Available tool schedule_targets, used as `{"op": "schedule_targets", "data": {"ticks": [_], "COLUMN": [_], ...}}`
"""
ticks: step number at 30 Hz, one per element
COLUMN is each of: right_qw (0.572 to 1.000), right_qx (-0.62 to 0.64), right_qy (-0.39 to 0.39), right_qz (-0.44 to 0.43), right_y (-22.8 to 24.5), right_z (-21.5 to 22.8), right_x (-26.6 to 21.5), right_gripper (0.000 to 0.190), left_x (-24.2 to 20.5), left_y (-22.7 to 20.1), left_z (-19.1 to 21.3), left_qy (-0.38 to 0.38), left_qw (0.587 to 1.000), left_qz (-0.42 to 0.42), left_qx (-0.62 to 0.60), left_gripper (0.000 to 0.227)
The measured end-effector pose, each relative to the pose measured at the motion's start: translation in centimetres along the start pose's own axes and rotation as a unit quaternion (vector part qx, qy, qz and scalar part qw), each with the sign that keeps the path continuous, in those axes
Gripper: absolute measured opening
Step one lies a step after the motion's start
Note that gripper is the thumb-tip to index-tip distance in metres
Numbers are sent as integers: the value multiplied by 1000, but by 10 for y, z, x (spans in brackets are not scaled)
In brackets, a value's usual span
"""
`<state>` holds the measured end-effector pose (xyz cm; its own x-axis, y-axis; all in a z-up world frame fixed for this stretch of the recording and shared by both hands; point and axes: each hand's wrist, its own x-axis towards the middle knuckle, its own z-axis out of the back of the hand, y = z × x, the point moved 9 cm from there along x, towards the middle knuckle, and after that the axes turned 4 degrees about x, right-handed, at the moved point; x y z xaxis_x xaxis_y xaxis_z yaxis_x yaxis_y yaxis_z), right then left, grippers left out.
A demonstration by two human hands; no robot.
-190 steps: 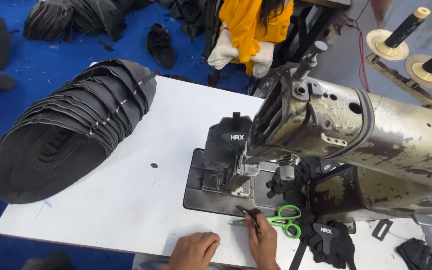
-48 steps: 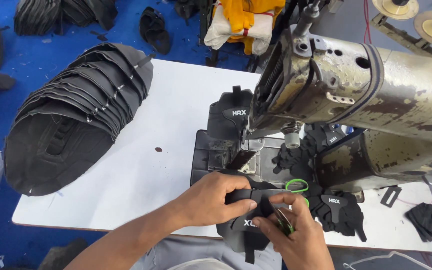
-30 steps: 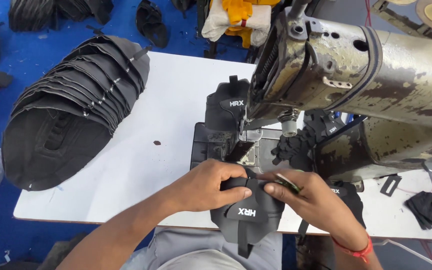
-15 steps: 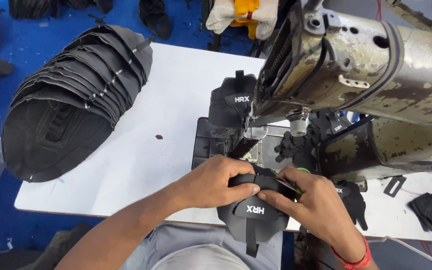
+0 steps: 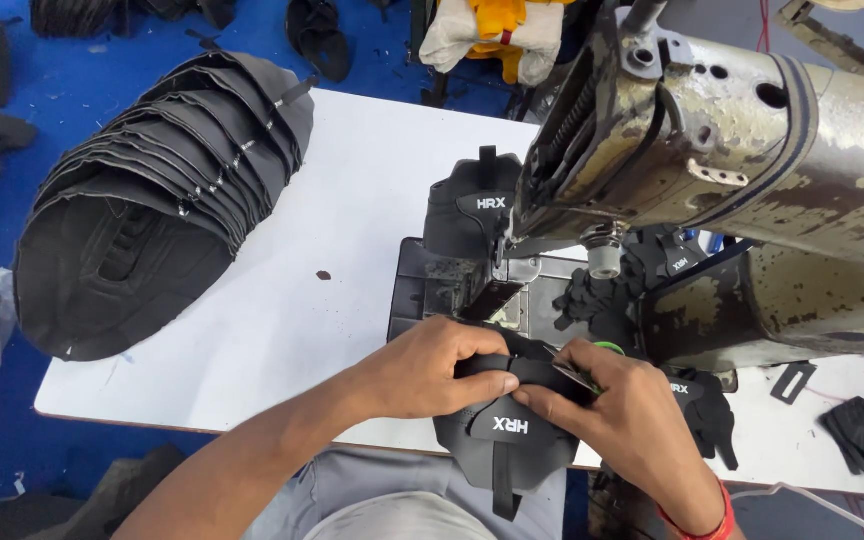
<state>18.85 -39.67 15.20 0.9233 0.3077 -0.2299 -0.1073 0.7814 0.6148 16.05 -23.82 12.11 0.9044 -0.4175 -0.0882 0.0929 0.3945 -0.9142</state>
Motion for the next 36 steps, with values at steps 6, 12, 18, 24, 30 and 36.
{"op": "schedule_targets", "data": {"ticks": [6, 12, 18, 24, 30, 36], "right_qw": [1000, 1000, 1000, 998, 994, 992], "right_qx": [22, 13, -5, 8, -44, -50], "right_qy": [11, -5, 2, 69, 102, 35], "right_qz": [-16, -4, -19, -9, -3, 110], "right_y": [-2, 3, 6, -4, 10, 16], "right_z": [-3, -1, -1, 1, 9, 2], "right_x": [3, 3, 6, 8, 7, 18], "right_gripper": [44, 42, 46, 41, 51, 61], "left_x": [0, 1, 0, -2, -3, 3], "left_y": [2, 3, 4, -5, -11, 13], "left_z": [3, 7, 9, 10, 14, 13], "left_qy": [-18, -26, -23, -10, -4, -13], "left_qw": [1000, 1000, 1000, 1000, 1000, 999], "left_qz": [4, -13, -3, -1, 9, 44], "left_qx": [7, 0, -11, -14, -26, -17], "left_gripper": [27, 27, 26, 26, 27, 27]}}
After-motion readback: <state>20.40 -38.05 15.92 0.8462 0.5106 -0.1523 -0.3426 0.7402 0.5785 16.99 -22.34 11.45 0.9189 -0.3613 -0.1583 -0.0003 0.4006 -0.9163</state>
